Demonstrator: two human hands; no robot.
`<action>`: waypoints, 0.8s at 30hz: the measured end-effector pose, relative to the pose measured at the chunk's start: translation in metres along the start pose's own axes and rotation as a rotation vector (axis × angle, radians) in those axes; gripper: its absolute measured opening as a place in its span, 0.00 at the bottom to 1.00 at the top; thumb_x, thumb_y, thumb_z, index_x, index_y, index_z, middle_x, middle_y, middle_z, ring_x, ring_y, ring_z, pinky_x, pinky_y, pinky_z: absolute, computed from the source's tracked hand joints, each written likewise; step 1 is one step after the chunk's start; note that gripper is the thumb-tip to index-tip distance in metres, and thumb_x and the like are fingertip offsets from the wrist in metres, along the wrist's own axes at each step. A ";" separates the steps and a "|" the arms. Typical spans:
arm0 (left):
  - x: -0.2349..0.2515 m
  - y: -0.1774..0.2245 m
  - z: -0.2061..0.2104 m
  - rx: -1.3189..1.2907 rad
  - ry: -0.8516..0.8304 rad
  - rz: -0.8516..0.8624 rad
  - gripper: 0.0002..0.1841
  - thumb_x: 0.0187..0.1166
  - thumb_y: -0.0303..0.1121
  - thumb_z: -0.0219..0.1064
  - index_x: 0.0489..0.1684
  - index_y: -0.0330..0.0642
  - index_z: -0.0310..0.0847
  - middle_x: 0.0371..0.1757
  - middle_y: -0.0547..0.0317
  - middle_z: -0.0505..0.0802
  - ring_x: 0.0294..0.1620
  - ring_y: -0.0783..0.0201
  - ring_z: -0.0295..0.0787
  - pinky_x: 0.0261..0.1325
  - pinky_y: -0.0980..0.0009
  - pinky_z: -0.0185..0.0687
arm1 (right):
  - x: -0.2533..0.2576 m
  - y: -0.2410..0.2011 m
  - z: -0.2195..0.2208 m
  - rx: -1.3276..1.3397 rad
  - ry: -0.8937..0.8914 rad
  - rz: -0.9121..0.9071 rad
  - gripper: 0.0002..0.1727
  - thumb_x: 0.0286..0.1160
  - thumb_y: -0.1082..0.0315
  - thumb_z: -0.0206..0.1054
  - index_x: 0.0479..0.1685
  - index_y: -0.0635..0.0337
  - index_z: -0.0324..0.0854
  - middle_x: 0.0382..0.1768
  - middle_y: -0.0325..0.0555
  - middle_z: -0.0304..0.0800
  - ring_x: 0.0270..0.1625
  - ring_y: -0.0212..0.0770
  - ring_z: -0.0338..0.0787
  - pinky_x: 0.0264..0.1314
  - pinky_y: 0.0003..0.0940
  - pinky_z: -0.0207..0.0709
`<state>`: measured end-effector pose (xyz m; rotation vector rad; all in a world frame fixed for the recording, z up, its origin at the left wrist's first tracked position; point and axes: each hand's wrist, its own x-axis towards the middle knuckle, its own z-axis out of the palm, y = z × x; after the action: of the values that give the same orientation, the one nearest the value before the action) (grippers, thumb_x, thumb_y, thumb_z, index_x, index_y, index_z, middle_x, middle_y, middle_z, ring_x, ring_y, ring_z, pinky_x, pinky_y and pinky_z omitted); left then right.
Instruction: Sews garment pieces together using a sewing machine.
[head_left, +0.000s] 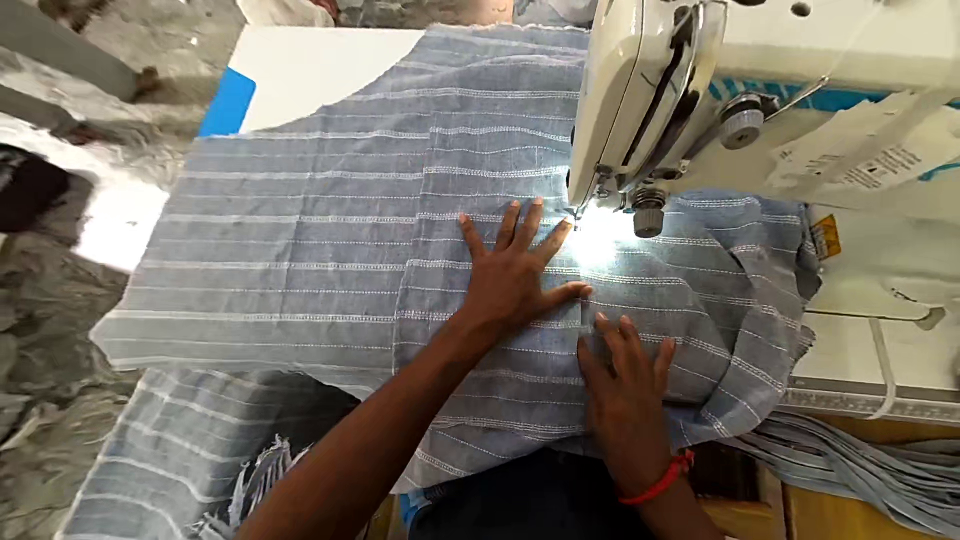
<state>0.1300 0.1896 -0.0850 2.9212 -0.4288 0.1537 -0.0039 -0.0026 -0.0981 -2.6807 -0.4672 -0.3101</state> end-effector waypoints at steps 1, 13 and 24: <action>0.007 -0.003 0.000 0.000 -0.007 0.004 0.50 0.68 0.85 0.44 0.91 0.71 0.62 0.94 0.54 0.62 0.95 0.41 0.49 0.79 0.12 0.23 | 0.006 0.004 0.001 0.012 0.003 -0.017 0.22 0.84 0.69 0.57 0.73 0.46 0.85 0.85 0.50 0.73 0.91 0.60 0.62 0.87 0.82 0.39; 0.025 -0.009 -0.009 0.072 -0.040 -0.227 0.54 0.75 0.81 0.38 0.97 0.53 0.49 0.95 0.40 0.56 0.95 0.32 0.45 0.79 0.12 0.25 | 0.088 0.038 -0.020 0.207 -0.022 0.011 0.27 0.86 0.44 0.60 0.56 0.60 0.89 0.76 0.58 0.77 0.70 0.58 0.82 0.70 0.59 0.74; -0.045 -0.034 -0.030 -0.089 0.036 -0.178 0.35 0.86 0.47 0.59 0.92 0.42 0.59 0.93 0.34 0.58 0.94 0.30 0.45 0.86 0.21 0.33 | 0.008 -0.033 -0.034 0.916 -0.219 0.781 0.13 0.78 0.61 0.75 0.49 0.59 0.81 0.26 0.46 0.91 0.13 0.42 0.87 0.17 0.38 0.90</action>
<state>0.0945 0.2402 -0.0672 2.8455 -0.1647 0.1575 -0.0137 0.0137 -0.0539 -1.7890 0.3396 0.3545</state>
